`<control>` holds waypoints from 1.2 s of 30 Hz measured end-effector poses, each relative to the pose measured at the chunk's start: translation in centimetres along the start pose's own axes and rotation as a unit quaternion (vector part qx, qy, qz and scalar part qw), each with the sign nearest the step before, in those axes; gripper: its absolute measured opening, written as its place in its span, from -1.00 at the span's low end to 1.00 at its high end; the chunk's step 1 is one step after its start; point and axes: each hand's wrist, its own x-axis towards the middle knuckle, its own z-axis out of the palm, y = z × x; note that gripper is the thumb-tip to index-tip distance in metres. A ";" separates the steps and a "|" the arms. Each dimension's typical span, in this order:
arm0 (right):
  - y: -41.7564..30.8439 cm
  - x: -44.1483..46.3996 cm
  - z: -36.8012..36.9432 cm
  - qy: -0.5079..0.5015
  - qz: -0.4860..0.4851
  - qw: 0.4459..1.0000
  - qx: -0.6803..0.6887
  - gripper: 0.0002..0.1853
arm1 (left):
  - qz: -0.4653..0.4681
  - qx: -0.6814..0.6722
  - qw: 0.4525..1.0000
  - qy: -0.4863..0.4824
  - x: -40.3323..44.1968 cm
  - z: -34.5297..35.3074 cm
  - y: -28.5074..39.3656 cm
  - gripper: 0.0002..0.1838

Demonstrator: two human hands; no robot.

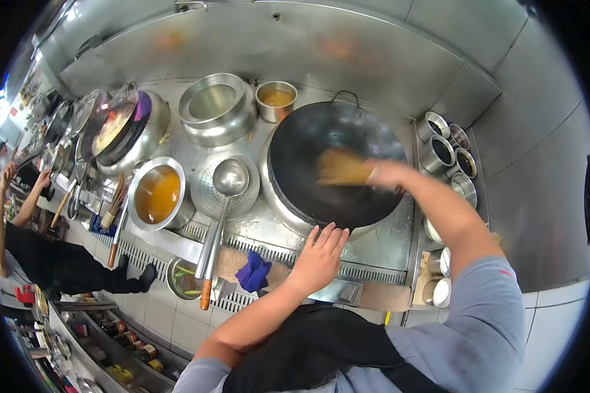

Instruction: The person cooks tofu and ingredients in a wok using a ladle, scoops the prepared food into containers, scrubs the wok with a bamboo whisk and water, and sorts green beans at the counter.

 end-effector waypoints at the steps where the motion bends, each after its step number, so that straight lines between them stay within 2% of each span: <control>1: 2.4 2.0 -1.6 0.155 0.051 0.968 -0.188 -0.39 | 0.005 -0.002 1.000 0.000 0.1 0.1 0.0 -0.30; 2: 0.1 -2.2 -5.6 0.270 0.110 0.948 -0.131 -0.52 | 0.001 0.000 1.000 0.000 0.1 0.2 0.0 -0.30; 4: 0.8 1.4 -6.5 0.453 0.140 0.878 0.067 -0.55 | -0.006 -0.001 1.000 -0.007 0.0 0.0 0.0 -0.27; 6: -1.7 3.7 -3.4 0.335 0.104 0.918 0.185 -0.53 | -0.006 -0.002 1.000 -0.006 -0.2 0.3 0.1 -0.27; 7: -2.8 5.6 0.1 0.199 0.042 0.971 0.123 -0.50 | -0.006 -0.001 1.000 -0.001 0.0 0.4 0.0 -0.26; 8: -8.2 0.1 1.7 0.069 0.021 0.969 0.235 -0.44 | -0.005 0.001 1.000 0.006 0.2 0.3 -0.2 -0.26; 9: -10.1 -1.0 4.6 -0.017 -0.034 0.933 0.359 -0.33 | 0.004 0.001 1.000 -0.001 0.0 0.3 -0.4 -0.26; 11: -11.5 -5.4 5.4 -0.170 -0.112 0.870 0.448 -0.26 | 0.006 0.001 1.000 -0.007 0.2 0.0 -0.8 -0.26; 13: -7.1 -4.6 2.9 -0.113 -0.058 0.965 0.229 -0.31 | -0.011 -0.018 1.000 -0.022 0.0 -0.3 0.0 -0.26; 14: -5.7 -5.2 0.0 -0.025 -0.053 0.996 0.060 -0.32 | -0.017 -0.017 1.000 -0.018 0.1 -0.2 0.2 -0.27; 15: -2.2 -2.4 -2.2 0.115 0.022 0.993 -0.019 -0.38 | -0.014 -0.013 1.000 -0.013 0.6 -0.3 0.0 -0.27; 16: 0.5 0.3 -3.9 0.246 0.095 0.959 -0.098 -0.44 | -0.015 -0.016 1.000 -0.017 0.5 -0.3 0.0 -0.27; 17: 0.6 0.0 -5.9 0.337 0.116 0.930 -0.086 -0.47 | -0.018 -0.020 0.999 -0.029 0.2 -0.3 0.1 -0.27; 18: -0.1 0.4 -5.5 0.332 0.117 0.932 -0.082 -0.47 | -0.018 -0.020 0.999 -0.035 0.1 -0.2 0.1 -0.27; 19: -1.5 0.8 -4.8 0.403 0.123 0.905 0.055 -0.50 | -0.030 -0.025 0.999 -0.033 0.3 -0.2 0.1 -0.28; 20: -2.6 1.1 -4.5 0.468 0.127 0.854 0.188 -0.51 | -0.041 -0.029 0.998 -0.027 0.4 -0.1 0.1 -0.29; 21: -2.4 4.6 -2.3 0.375 0.106 0.913 0.124 -0.55 | -0.036 -0.027 0.999 -0.027 0.3 -0.1 0.1 -0.29; 22: -5.5 2.6 -0.3 0.187 0.071 0.961 0.190 -0.57 | -0.032 -0.027 0.999 -0.032 0.3 -0.1 -0.1 -0.30; 23: -8.1 0.6 2.0 0.058 0.016 0.970 0.236 -0.58 | -0.031 -0.029 0.998 -0.036 0.4 -0.1 -0.3 -0.30; 24: -9.5 -0.8 4.2 -0.044 -0.051 0.923 0.378 -0.49 | -0.030 -0.031 0.998 -0.038 0.2 -0.2 -0.3 -0.30; 25: -10.2 -2.8 5.6 -0.098 -0.081 0.909 0.396 -0.34 | -0.021 -0.021 0.999 -0.027 0.2 -0.3 -0.3 -0.31; 26: -10.5 -6.9 4.5 -0.128 -0.098 0.938 0.307 -0.26 | -0.013 -0.010 1.000 -0.017 0.1 -0.3 -0.4 -0.32; 27: -8.5 -8.3 4.3 -0.102 -0.159 0.963 0.190 -0.25 | -0.012 -0.010 1.000 -0.022 -0.2 -0.2 -0.3 -0.32; 28: -2.7 -4.7 6.1 -0.100 -0.256 0.960 0.056 -0.27 | -0.018 -0.035 0.999 -0.011 -0.8 0.0 -0.1 -0.32; 29: -2.0 -8.6 1.4 -0.230 -0.137 0.958 0.102 -0.27 | -0.021 -0.058 0.998 0.004 -1.0 0.0 -0.1 -0.31; 30: -0.4 -10.3 -1.7 -0.195 0.018 0.980 0.041 -0.27 | -0.007 -0.057 0.998 0.002 -1.4 0.0 0.1 -0.31; 31: 4.3 -5.7 -3.6 -0.107 -0.159 0.952 -0.238 -0.33 | -0.012 -0.061 0.998 0.006 -1.1 0.1 0.4 -0.31; 32: 2.8 -6.9 -6.6 -0.005 0.071 0.948 -0.309 -0.37 | -0.019 -0.055 0.998 0.006 -1.2 -0.1 0.7 -0.31; 33: 2.1 -7.0 -8.5 0.180 0.084 0.963 -0.181 -0.42 | -0.018 -0.043 0.999 0.009 -0.9 -0.3 0.6 -0.32; 35: 2.0 -2.1 -8.4 0.377 0.135 0.915 0.039 -0.48 | -0.011 -0.004 1.000 0.009 -0.4 -0.2 0.3 -0.33; 36: 0.3 -0.1 -5.8 0.430 0.118 0.888 0.115 -0.54 | -0.016 0.000 1.000 0.001 -0.4 0.0 0.3 -0.33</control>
